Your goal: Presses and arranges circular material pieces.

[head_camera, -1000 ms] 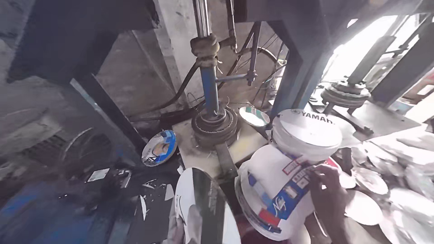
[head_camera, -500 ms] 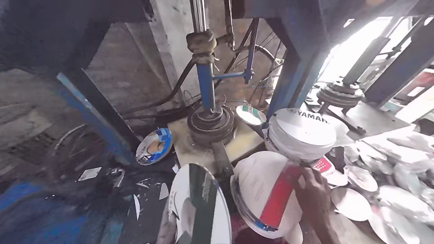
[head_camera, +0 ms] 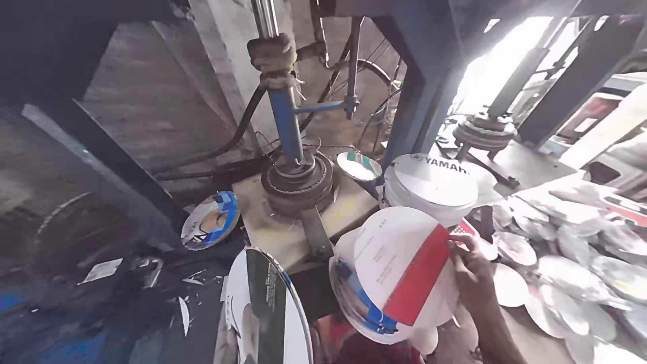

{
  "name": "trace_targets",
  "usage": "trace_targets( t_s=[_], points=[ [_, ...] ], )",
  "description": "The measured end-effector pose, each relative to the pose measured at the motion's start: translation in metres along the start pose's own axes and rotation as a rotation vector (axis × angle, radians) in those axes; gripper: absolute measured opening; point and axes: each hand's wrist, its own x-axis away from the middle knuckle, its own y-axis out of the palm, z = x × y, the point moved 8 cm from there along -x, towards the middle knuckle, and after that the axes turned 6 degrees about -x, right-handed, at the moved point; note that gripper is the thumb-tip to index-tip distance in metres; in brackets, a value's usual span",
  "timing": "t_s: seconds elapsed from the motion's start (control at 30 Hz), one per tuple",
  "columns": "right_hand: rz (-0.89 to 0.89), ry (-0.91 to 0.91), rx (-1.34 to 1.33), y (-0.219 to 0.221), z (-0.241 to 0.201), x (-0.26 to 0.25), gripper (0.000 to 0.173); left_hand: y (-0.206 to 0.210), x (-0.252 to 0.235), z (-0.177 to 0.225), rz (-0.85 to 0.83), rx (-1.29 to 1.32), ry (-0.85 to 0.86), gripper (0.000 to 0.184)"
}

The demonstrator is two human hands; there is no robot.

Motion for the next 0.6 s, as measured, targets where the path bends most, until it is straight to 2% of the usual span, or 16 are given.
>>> trace_targets(
  t_s=[0.03, 0.07, 0.1, 0.17, 0.23, 0.3, 0.33, 0.37, 0.43, 0.47, 0.5, 0.53, 0.57, 0.6],
  points=[
    [0.006, -0.013, 0.017, -0.001, -0.001, 0.001, 0.021, -0.007, -0.012, -0.015, -0.278, 0.073, 0.032, 0.034],
    [0.015, -0.018, 0.036, -0.001, -0.002, 0.002, 0.022, -0.009, -0.02, -0.026, -0.449, 0.143, 0.034, 0.045],
    [0.025, -0.026, 0.051, 0.002, -0.003, 0.004, 0.023, -0.006, -0.025, -0.035, -0.507, 0.205, 0.024, 0.049],
    [-0.011, -0.069, -0.011, 0.018, -0.009, 0.016, 0.025, 0.013, -0.019, -0.045, -0.479, 0.136, 0.05, 0.043],
    [-0.203, -0.098, -0.241, 0.052, -0.022, 0.04, 0.022, 0.036, 0.001, -0.043, -0.388, -0.06, -0.015, 0.043],
    [-0.456, -0.045, -0.428, 0.082, -0.04, 0.062, 0.03, 0.05, 0.018, -0.045, -0.433, -0.201, 0.007, 0.049],
    [-0.467, -0.023, -0.409, 0.085, -0.042, 0.063, 0.035, 0.053, 0.019, -0.044, -0.436, -0.219, 0.03, 0.048],
    [-0.409, -0.057, -0.293, 0.079, -0.038, 0.058, 0.04, 0.05, 0.017, -0.041, -0.415, -0.208, 0.042, 0.048],
    [-0.276, -0.139, 0.218, 0.061, -0.022, 0.041, 0.045, 0.032, 0.003, -0.035, -0.36, -0.157, 0.046, 0.049],
    [-0.265, -0.112, 0.498, 0.055, -0.008, 0.033, 0.051, 0.022, -0.008, -0.03, -0.363, -0.116, 0.063, 0.051],
    [-0.277, -0.045, 0.664, 0.052, 0.007, 0.027, 0.058, 0.013, -0.018, -0.024, -0.39, -0.094, 0.098, 0.055],
    [-0.278, 0.016, 0.731, 0.049, 0.02, 0.023, 0.061, 0.005, -0.027, -0.017, -0.432, -0.106, 0.136, 0.056],
    [-0.238, 0.024, 0.721, 0.046, 0.024, 0.019, 0.058, -0.002, -0.033, -0.013, -0.448, -0.064, 0.154, 0.055],
    [-0.145, -0.043, 0.666, 0.041, 0.016, 0.015, 0.049, -0.007, -0.037, -0.011, -0.477, -0.031, 0.181, 0.055]
  ],
)
